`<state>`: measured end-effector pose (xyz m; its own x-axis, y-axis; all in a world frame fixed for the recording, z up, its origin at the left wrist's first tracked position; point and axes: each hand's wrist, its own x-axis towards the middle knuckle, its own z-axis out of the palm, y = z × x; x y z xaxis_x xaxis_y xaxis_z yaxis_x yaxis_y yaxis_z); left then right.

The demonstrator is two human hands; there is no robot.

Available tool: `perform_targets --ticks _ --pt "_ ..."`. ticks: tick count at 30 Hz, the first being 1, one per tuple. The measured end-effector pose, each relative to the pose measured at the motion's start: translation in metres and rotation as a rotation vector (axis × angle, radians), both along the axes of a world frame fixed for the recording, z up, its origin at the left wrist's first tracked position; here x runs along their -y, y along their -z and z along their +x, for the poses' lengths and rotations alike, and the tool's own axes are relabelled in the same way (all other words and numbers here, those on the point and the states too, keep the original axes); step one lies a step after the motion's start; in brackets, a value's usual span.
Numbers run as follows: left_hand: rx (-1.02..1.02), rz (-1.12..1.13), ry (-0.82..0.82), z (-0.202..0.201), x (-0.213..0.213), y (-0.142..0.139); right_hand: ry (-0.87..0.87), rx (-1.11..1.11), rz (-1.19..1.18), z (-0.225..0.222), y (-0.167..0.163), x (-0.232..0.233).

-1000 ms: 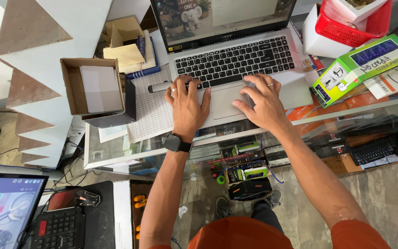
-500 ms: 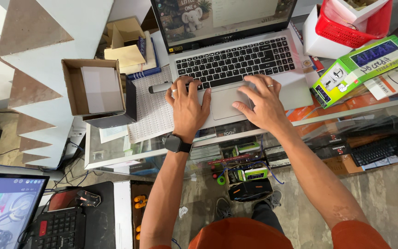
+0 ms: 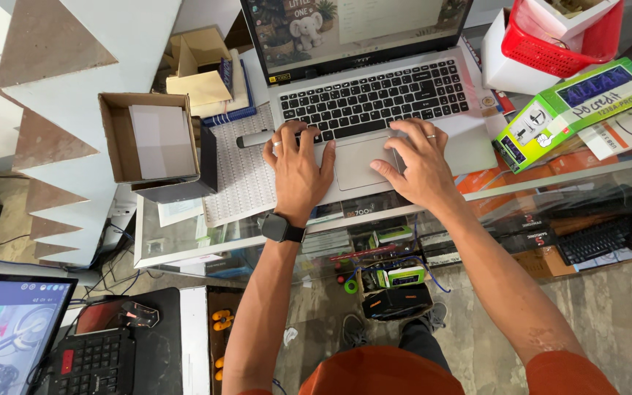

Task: The person first handles a USB flash drive and types on a laptop keyboard and touchpad. They then move to a workbench, pick up a green tape roll and a utility knife, cut a strip of tape, and press the tape onto a cable on the desk, smoothing it in place by hand.

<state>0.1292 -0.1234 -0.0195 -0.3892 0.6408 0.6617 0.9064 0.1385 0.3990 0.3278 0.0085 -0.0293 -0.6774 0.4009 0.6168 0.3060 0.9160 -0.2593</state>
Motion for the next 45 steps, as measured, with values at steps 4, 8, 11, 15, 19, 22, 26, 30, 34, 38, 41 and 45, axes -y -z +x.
perform_targets --ticks 4,8,11,15,19,22,26,30,34,38,41,45 --pt "0.0 -0.01 -0.002 0.0 0.001 -0.001 0.007 0.024 0.006 -0.001 -0.001 0.0" --pt "0.003 -0.013 -0.001 0.0 0.001 -0.001 -0.036 0.056 0.026 0.0 -0.005 0.003" --pt "0.001 -0.01 -0.002 0.0 0.0 -0.001 -0.043 0.063 0.038 0.0 -0.007 0.004" --pt "0.003 -0.012 -0.002 0.0 -0.001 0.0 -0.043 0.063 0.033 0.001 -0.009 0.005" --pt "0.003 -0.011 -0.005 0.0 -0.001 -0.001 -0.05 0.041 0.018 0.001 -0.01 0.006" --pt "0.003 -0.013 -0.006 0.0 -0.001 -0.001 -0.061 0.016 0.007 0.001 -0.011 0.006" --pt "0.002 -0.014 -0.009 0.0 -0.001 -0.001 -0.068 0.002 0.0 0.001 -0.012 0.006" --pt "0.004 -0.011 -0.006 0.0 -0.002 -0.001 -0.066 -0.005 0.003 0.002 -0.01 0.006" --pt "-0.004 -0.003 -0.006 0.0 -0.002 0.001 -0.062 -0.005 0.001 0.003 -0.008 0.005" --pt "0.001 -0.006 -0.008 0.0 -0.001 0.002 -0.062 0.006 0.01 0.001 -0.007 0.005" --pt "0.006 -0.011 -0.011 0.0 -0.001 0.001 -0.062 0.029 0.013 0.001 -0.007 0.004" --pt "-0.003 -0.002 -0.011 0.0 -0.001 0.001 -0.063 0.035 0.024 0.001 -0.007 0.004"
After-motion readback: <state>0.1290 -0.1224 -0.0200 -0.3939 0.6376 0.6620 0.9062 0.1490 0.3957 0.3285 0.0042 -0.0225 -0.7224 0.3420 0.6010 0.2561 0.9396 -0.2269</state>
